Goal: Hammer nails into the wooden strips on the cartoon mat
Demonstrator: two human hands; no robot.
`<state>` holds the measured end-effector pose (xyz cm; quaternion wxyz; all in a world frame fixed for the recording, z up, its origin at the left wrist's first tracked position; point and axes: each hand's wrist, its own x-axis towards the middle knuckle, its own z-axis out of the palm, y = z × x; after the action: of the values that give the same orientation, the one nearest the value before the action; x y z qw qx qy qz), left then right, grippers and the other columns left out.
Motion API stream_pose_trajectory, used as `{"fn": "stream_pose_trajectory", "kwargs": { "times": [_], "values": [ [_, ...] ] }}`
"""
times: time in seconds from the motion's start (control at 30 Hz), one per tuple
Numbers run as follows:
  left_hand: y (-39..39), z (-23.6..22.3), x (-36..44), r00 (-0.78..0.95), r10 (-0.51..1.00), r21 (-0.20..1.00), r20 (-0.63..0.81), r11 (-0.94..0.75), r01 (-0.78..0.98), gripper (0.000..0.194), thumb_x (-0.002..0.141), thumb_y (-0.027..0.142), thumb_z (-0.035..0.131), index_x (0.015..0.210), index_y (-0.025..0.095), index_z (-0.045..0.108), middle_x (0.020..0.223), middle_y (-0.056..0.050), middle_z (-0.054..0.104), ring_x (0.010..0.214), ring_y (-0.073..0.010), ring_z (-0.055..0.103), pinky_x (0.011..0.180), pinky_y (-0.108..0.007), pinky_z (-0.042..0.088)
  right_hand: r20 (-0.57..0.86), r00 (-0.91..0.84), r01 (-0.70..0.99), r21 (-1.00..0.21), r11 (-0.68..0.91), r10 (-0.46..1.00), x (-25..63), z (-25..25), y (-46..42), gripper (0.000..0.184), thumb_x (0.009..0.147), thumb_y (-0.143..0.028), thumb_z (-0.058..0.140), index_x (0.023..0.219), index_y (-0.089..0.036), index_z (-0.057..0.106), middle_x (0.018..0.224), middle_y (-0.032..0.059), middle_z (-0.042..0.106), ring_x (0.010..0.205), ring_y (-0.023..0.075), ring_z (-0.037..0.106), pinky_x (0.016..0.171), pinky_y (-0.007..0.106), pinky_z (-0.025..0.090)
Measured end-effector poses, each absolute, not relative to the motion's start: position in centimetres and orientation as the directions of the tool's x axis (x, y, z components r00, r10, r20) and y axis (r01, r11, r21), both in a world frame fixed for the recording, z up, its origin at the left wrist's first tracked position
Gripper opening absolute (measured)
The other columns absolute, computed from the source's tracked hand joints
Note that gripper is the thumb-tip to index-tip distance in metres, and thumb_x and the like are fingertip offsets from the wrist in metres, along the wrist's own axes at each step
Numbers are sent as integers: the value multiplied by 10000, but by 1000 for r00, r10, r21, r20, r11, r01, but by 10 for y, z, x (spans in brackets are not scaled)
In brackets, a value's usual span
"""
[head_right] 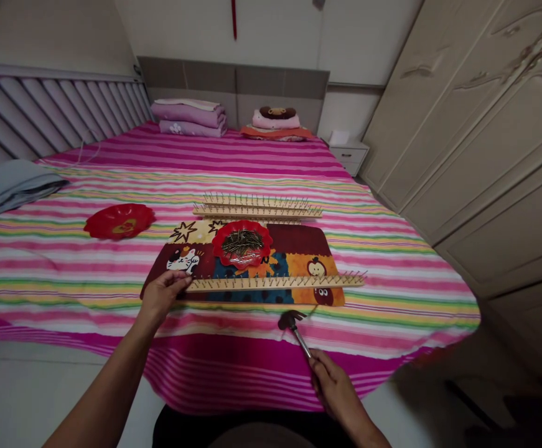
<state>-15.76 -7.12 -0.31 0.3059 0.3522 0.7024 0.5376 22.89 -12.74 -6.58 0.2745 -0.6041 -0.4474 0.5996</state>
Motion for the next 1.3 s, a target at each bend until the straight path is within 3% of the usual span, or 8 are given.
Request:
{"fn": "stream_pose_trajectory", "kwargs": {
  "times": [0.17,0.3,0.47,0.77,0.9,1.1,1.23,1.3],
  "values": [
    [-79,0,-151,-573,819,885,37,239,399,220,602,403,615,718,219,646,687,19,663,673,-143,575,651,-240,421,-408,-197,305,-889,-340,891,216,-42,-132,425,744,-537,534,979,-193,622,480,-62,391,436,106,363,424,224,290],
    [-81,0,-146,-582,812,886,51,231,401,228,635,412,592,740,217,643,689,19,663,664,-146,583,641,-239,427,-344,-373,280,-927,-249,861,176,2,-124,432,805,-560,445,979,-194,594,485,-73,352,418,93,311,406,216,238],
    [-82,2,-143,-587,809,896,38,232,378,197,630,388,600,726,220,637,691,24,666,678,-148,588,644,-232,434,-142,-507,307,-951,24,850,109,55,-91,272,881,-383,397,933,-191,584,535,-60,428,498,99,401,490,209,321],
    [-83,-5,-145,-555,830,878,53,226,422,211,662,405,559,705,207,620,603,39,586,594,-123,515,568,-219,375,-6,-637,435,-828,354,771,37,69,-54,215,864,-199,407,920,-187,614,691,-11,540,659,125,480,616,227,346],
    [-82,-2,-145,-561,827,865,45,249,436,210,654,404,557,708,212,622,596,36,591,601,-132,527,585,-226,381,2,-621,378,-876,301,784,59,72,-68,228,891,-251,387,950,-195,599,665,-29,513,615,109,452,593,215,346],
    [-89,4,-149,-589,808,910,26,225,348,315,632,412,584,873,215,635,810,-10,674,761,-175,602,719,-259,443,-186,-576,415,-905,89,796,147,40,-103,288,891,-395,396,946,-211,610,594,-47,454,529,106,399,510,207,337],
    [-88,25,-137,-622,760,839,190,203,505,307,702,423,539,909,221,638,843,-20,657,774,-174,591,737,-264,443,-235,-432,457,-890,-14,871,203,-4,-119,302,850,-433,441,965,-233,635,739,-9,575,683,161,512,651,246,407],
    [-77,39,-124,-514,821,771,250,153,618,245,716,390,529,856,228,647,848,-17,655,769,-170,586,718,-255,442,-287,-338,460,-881,-108,896,221,-22,-125,320,828,-464,447,910,-223,641,672,-13,544,602,152,477,576,242,395]
  ]
}}
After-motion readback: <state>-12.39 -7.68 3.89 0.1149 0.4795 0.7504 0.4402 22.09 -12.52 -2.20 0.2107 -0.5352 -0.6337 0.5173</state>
